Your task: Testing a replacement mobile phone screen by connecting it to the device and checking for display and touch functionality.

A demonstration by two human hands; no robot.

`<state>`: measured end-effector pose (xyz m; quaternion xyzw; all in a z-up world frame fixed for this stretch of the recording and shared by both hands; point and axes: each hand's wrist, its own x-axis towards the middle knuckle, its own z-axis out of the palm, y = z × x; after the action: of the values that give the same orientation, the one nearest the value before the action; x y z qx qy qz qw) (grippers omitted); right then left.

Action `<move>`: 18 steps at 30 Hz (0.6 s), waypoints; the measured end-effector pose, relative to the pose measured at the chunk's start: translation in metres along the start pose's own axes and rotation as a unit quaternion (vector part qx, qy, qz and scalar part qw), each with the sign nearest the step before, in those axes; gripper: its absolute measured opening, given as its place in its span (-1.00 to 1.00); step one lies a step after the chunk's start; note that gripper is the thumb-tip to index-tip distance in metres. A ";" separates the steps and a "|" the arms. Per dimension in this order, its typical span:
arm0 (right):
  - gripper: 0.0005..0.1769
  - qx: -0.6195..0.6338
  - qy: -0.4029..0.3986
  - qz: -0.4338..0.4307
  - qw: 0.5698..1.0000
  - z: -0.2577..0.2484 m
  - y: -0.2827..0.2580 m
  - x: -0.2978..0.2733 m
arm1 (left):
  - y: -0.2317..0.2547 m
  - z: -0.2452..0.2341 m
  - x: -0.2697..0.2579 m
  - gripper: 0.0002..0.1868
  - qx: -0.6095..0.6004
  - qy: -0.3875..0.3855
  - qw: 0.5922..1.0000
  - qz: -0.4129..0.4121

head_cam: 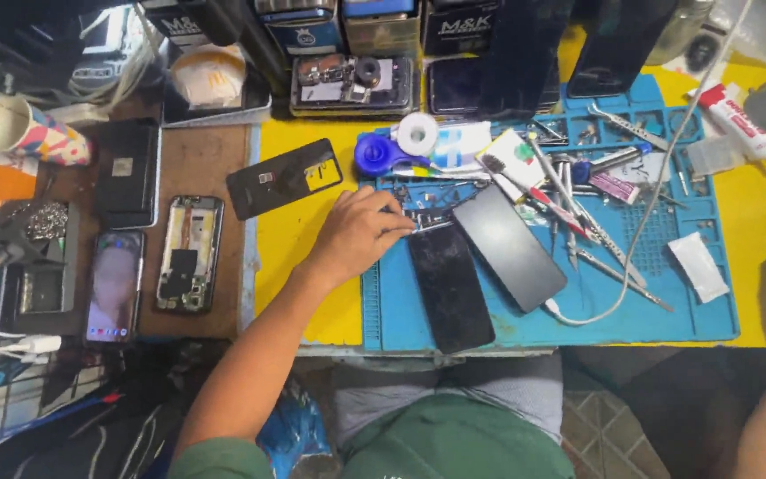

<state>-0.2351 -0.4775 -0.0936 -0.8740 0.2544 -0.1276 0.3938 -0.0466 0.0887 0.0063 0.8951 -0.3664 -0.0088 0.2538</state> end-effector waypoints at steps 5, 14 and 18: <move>-0.58 -0.148 0.129 0.021 0.980 0.000 -0.087 -0.020 | 0.006 0.003 0.005 -0.88 0.027 -0.007 1.000 -0.009; -0.52 -0.173 0.144 -0.084 0.971 -0.014 -0.096 -0.024 | 0.035 -0.035 0.034 -0.78 -0.008 -0.144 0.986 -0.087; -0.54 -0.229 0.184 -0.146 0.945 -0.012 -0.065 -0.013 | 0.032 -0.026 0.038 -0.75 0.001 -0.203 0.977 -0.060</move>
<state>-0.2289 -0.4413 -0.0367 -0.9294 0.2145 -0.2810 0.1061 -0.0346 0.0564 0.0498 0.8953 -0.3558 -0.2049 0.1727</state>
